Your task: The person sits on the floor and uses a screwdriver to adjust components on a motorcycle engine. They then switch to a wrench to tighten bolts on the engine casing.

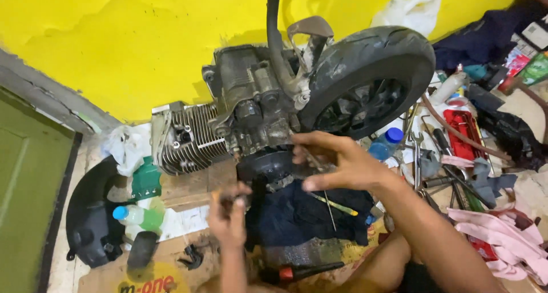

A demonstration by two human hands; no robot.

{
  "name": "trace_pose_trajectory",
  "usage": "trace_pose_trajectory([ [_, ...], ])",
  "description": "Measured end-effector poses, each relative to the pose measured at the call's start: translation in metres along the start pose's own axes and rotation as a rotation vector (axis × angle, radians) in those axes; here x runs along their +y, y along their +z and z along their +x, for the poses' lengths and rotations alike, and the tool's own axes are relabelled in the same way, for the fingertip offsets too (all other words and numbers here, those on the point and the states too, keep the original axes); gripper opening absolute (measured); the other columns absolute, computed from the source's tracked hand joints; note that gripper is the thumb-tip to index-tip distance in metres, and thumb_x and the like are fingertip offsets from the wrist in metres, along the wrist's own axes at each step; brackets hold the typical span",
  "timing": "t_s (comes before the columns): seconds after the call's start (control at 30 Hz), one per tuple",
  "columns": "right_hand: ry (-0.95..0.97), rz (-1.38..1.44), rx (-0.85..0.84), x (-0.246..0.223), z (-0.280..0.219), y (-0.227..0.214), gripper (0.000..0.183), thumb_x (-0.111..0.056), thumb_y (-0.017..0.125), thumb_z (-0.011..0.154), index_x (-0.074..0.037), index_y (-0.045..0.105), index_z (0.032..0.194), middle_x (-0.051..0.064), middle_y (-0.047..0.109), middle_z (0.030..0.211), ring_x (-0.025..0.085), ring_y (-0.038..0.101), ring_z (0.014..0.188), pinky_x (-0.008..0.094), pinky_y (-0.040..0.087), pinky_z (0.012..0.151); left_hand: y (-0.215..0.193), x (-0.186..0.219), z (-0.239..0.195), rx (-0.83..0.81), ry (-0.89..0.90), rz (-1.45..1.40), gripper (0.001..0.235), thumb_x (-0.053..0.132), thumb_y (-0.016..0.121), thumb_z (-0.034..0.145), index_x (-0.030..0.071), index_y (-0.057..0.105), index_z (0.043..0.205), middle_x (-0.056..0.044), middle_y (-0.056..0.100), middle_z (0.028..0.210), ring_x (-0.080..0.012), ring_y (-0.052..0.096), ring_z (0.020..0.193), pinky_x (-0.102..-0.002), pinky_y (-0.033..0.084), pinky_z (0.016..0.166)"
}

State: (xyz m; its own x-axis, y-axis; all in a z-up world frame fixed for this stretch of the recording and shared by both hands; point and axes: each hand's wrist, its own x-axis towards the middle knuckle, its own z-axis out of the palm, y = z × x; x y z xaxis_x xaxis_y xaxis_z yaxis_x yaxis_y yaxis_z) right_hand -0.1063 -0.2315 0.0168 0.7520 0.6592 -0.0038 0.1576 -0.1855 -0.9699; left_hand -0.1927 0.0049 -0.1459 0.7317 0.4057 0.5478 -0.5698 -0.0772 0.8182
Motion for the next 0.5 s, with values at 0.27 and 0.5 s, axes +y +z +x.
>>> trace_pose_trajectory([
  [0.27,-0.299,-0.255,0.217,0.016,0.039,0.021,0.052,-0.019,0.071,0.083,-0.001,0.051,0.128,0.011,0.058,0.111,0.024,0.063,0.098,0.036,0.059,0.081,-0.034,-0.090,-0.064,0.225,-0.425,-0.104,0.026,0.016,0.061,0.087,0.002,0.061,0.108,-0.013,0.068,0.099,-0.0235,0.067,0.085,-0.037,0.055,0.081],
  [0.5,-0.676,-0.765,0.566,0.039,0.059,0.022,0.019,-0.001,0.068,0.089,0.007,0.064,0.105,0.020,0.065,0.094,0.030,0.069,0.082,0.039,0.061,0.075,-0.028,-0.098,-0.055,0.171,-0.429,-0.119,0.025,0.018,0.061,0.089,0.001,0.063,0.108,-0.013,0.068,0.099,-0.0252,0.068,0.086,-0.038,0.057,0.081],
])
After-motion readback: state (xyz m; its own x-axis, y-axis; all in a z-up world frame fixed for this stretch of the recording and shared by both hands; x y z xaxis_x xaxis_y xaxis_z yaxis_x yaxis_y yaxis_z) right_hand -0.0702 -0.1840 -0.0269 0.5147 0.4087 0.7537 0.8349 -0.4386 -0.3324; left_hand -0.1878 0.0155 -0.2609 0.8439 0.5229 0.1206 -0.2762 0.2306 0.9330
